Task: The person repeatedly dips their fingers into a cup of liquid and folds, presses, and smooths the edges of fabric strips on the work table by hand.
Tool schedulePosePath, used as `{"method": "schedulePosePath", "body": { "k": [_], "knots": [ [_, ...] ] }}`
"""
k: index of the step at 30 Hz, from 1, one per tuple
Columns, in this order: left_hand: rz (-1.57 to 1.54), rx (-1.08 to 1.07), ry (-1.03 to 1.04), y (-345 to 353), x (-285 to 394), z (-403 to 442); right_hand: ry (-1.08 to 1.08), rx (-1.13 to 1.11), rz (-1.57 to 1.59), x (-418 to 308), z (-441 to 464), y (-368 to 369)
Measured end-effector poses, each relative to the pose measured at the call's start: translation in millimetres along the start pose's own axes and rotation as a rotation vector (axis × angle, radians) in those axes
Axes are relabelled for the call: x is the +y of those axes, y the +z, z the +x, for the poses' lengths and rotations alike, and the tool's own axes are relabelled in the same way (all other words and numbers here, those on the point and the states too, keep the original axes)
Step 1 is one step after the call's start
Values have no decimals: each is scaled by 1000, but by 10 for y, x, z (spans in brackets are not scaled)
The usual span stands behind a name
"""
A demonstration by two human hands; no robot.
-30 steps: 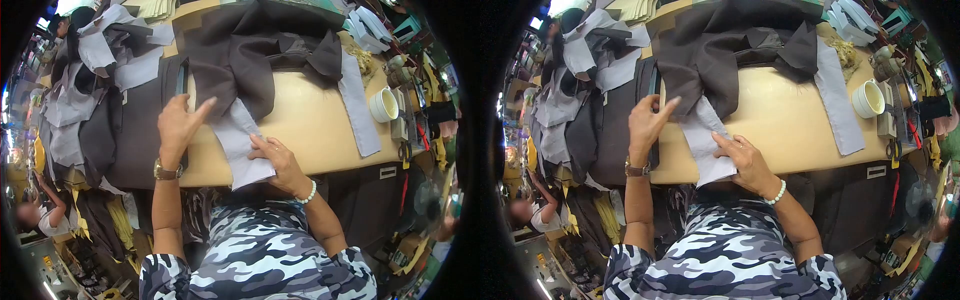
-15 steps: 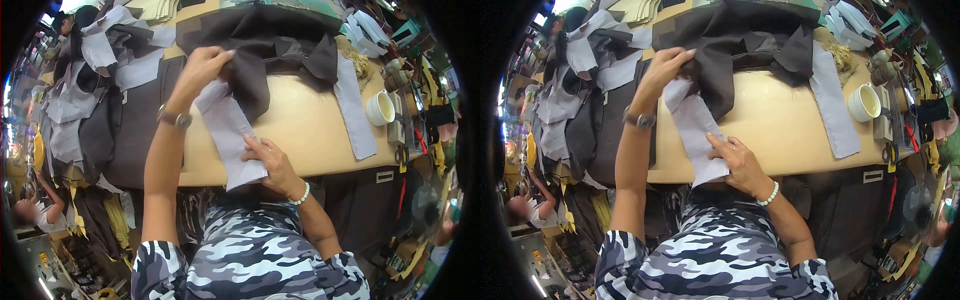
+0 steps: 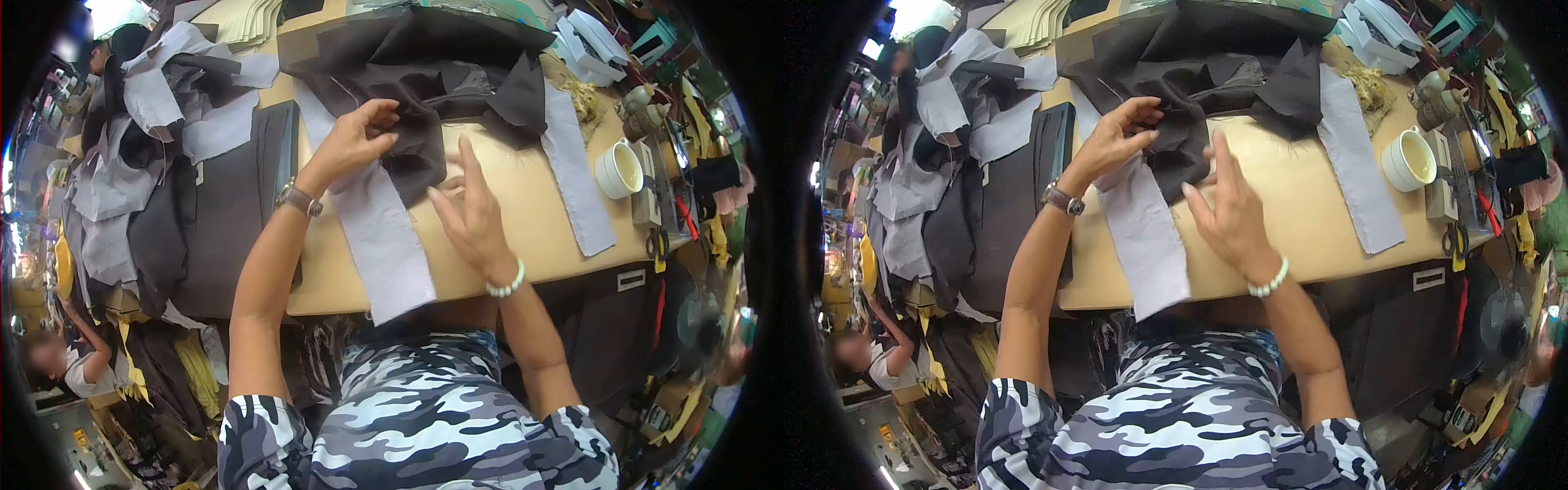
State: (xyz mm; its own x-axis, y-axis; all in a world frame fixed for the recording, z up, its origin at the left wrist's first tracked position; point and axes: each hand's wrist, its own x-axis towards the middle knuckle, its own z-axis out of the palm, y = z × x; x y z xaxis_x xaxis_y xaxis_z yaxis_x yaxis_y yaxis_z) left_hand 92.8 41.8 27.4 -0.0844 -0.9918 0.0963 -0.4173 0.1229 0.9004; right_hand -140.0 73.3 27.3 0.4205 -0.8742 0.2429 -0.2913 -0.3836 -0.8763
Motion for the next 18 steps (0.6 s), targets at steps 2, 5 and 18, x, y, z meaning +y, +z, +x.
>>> {"method": "schedulePosePath", "body": {
  "k": [2,5,18],
  "knots": [
    [147,0,92,12,69,-142,-117,-51,-207,23,174,51],
    [181,-7,85,21,59,-279,-337,-54,-343,210,384,250],
    [604,188,404,88,-43,-370,-518,305,-507,569,1303,662]
  ]
}}
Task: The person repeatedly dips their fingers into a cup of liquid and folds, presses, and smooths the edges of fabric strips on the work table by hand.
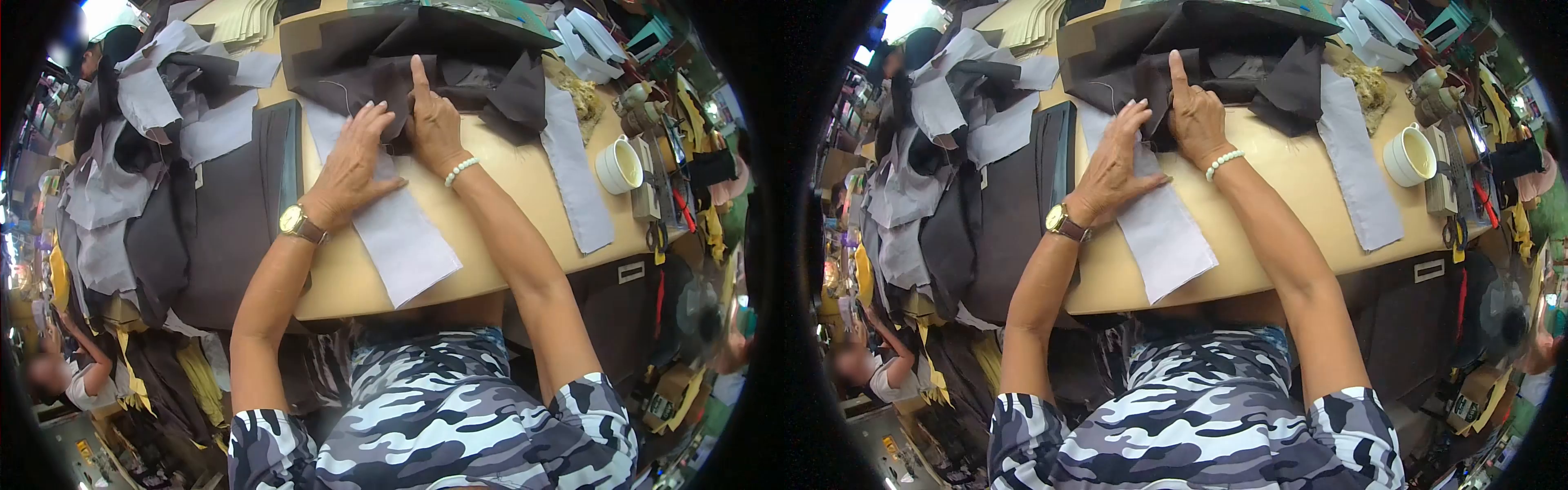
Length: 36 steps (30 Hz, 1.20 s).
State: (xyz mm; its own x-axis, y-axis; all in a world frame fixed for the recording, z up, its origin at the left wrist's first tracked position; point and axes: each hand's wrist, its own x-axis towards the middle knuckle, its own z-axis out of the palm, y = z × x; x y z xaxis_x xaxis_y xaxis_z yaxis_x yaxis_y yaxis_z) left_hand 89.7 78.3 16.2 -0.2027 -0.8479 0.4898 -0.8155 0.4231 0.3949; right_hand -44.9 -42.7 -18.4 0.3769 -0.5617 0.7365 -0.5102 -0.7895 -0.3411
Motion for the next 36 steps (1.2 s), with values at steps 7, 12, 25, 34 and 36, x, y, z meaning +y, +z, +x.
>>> {"method": "schedulePosePath", "body": {
  "k": [7,12,25,34,36],
  "knots": [
    [256,-90,220,-203,67,19,87,-118,38,2,4,-10],
    [345,-171,309,-83,-170,18,145,-132,10,-1,21,9],
    [301,-429,181,-248,-466,326,72,-388,200,-933,-735,-850],
    [119,-302,-202,13,-560,441,141,-540,201,-1112,-1128,-1009],
    [160,-342,-187,-3,-463,509,138,-537,192,-1110,-1140,-1015]
  ]
}}
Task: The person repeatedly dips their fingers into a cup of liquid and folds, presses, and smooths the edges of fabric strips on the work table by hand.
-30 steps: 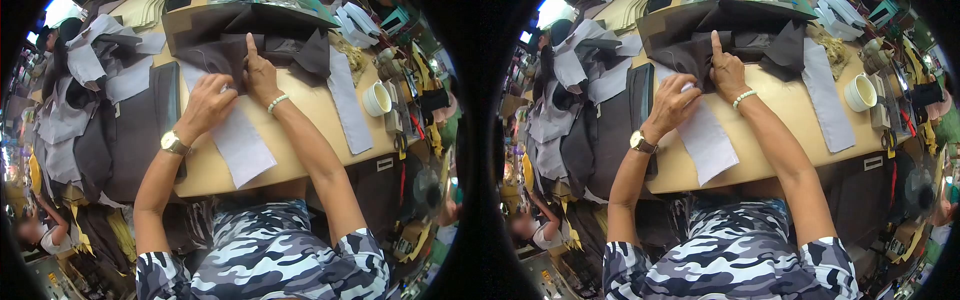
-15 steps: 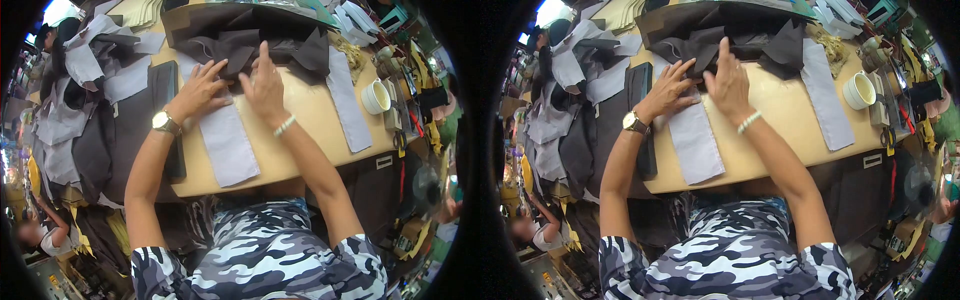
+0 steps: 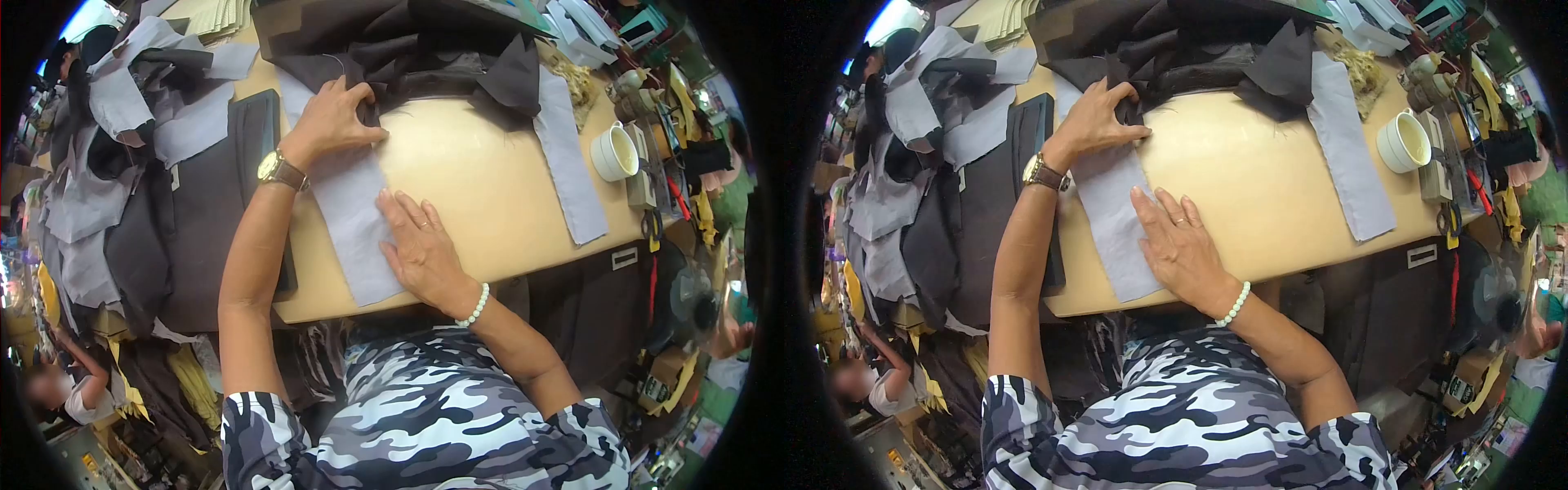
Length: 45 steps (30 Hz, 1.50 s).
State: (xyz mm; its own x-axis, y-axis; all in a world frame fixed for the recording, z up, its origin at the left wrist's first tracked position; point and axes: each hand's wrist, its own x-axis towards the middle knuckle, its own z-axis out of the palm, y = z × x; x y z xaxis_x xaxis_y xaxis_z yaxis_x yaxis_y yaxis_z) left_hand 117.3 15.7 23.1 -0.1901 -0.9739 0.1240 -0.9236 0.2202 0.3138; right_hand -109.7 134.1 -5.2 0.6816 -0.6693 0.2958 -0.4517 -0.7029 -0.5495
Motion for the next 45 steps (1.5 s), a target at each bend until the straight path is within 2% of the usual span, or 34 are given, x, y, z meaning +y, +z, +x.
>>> {"method": "schedulePosePath", "body": {
  "k": [5,9,10,13,18,22,26,30,33,34,38,41,42,45],
  "knots": [
    [32,-217,-43,-284,134,114,-8,6,-9,-12,4,-8],
    [366,-158,-144,-156,424,175,-6,-4,-14,-19,-3,-14],
    [479,-45,-136,-29,452,186,-11,-4,-13,-17,2,-16],
    [591,14,-154,84,459,307,-7,-12,-13,-12,4,-9],
    [442,316,-108,57,245,369,-3,18,13,-5,-5,13],
    [-17,231,-223,-5,90,380,-12,33,21,-15,7,4],
    [-517,224,48,200,-275,351,-15,48,8,-9,11,20],
    [-166,22,153,-61,-121,127,-33,27,-52,-8,71,-17],
    [-223,-146,139,-247,-143,22,-4,-27,-37,-58,151,-133],
    [-227,-235,65,-299,-169,0,-5,-31,-34,-57,167,-152],
    [-344,-233,34,-298,-181,-62,-25,-43,-18,-36,129,-164],
    [-352,-129,6,-124,-190,-83,-47,-57,-53,-59,25,-143],
    [-320,-26,47,-36,-189,-101,-53,-49,-57,-51,14,-151],
    [-451,-29,97,4,-225,-143,-76,-9,-10,-32,44,-189]
  ]
}}
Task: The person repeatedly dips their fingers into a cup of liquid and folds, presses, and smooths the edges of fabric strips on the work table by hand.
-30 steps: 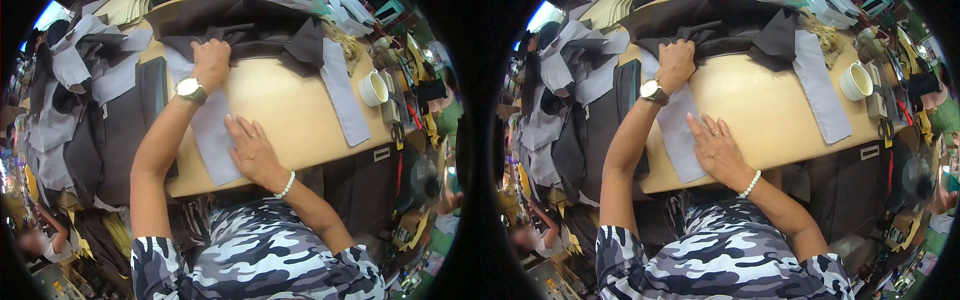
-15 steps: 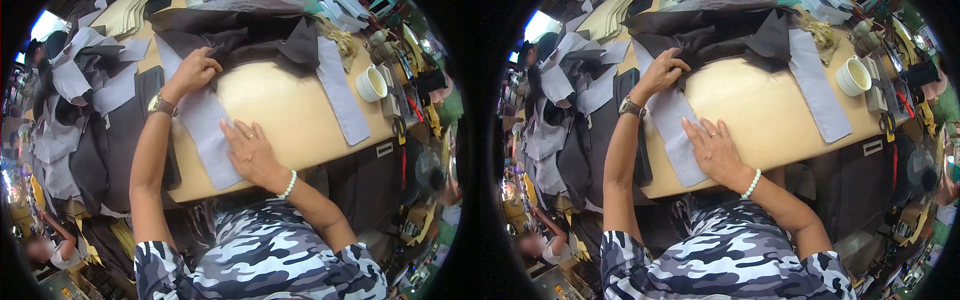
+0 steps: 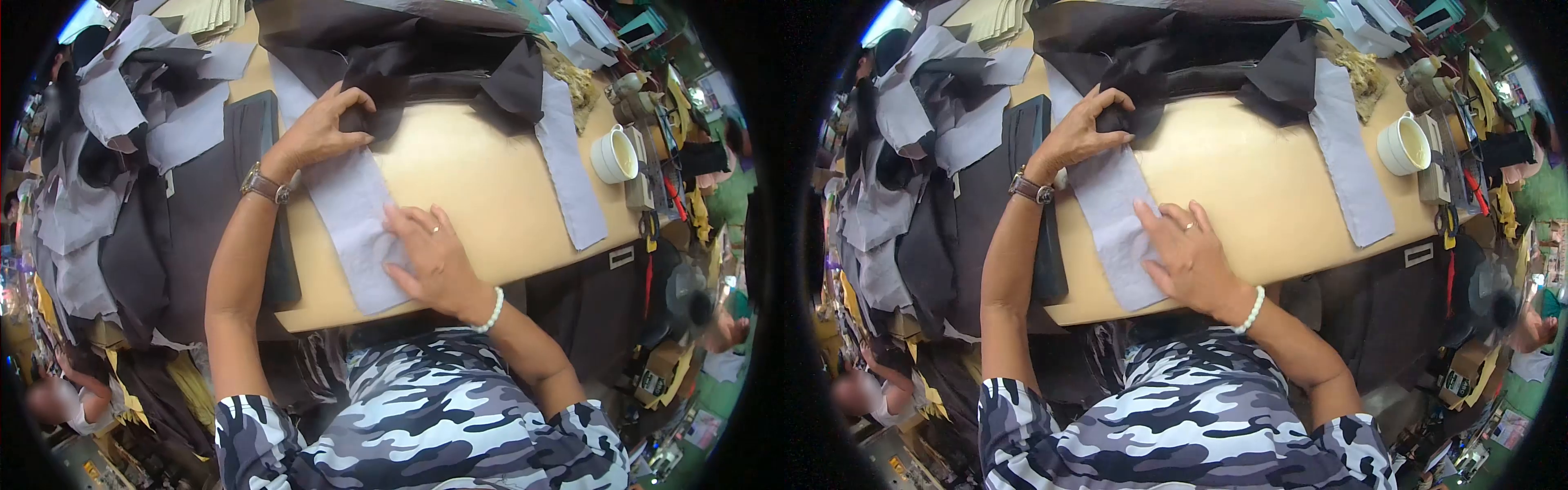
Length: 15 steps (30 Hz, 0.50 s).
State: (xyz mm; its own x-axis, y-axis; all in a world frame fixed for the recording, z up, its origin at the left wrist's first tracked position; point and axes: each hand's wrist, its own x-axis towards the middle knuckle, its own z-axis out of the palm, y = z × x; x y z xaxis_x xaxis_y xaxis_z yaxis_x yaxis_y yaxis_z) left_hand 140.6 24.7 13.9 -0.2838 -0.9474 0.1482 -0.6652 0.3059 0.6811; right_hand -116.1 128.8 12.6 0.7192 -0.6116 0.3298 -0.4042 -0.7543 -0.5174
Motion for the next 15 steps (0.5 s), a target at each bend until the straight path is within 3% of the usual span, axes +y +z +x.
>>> {"method": "schedulePosePath", "body": {
  "k": [4,7,11,15],
  "knots": [
    [87,-91,-54,-143,161,-86,7,226,28,192,470,-136],
    [204,-112,-74,-139,84,-123,309,237,120,354,877,-78],
    [156,-118,-55,-156,81,-131,470,178,105,551,1182,67],
    [119,-111,-31,-145,60,-147,357,252,185,719,1245,249]
  ]
}}
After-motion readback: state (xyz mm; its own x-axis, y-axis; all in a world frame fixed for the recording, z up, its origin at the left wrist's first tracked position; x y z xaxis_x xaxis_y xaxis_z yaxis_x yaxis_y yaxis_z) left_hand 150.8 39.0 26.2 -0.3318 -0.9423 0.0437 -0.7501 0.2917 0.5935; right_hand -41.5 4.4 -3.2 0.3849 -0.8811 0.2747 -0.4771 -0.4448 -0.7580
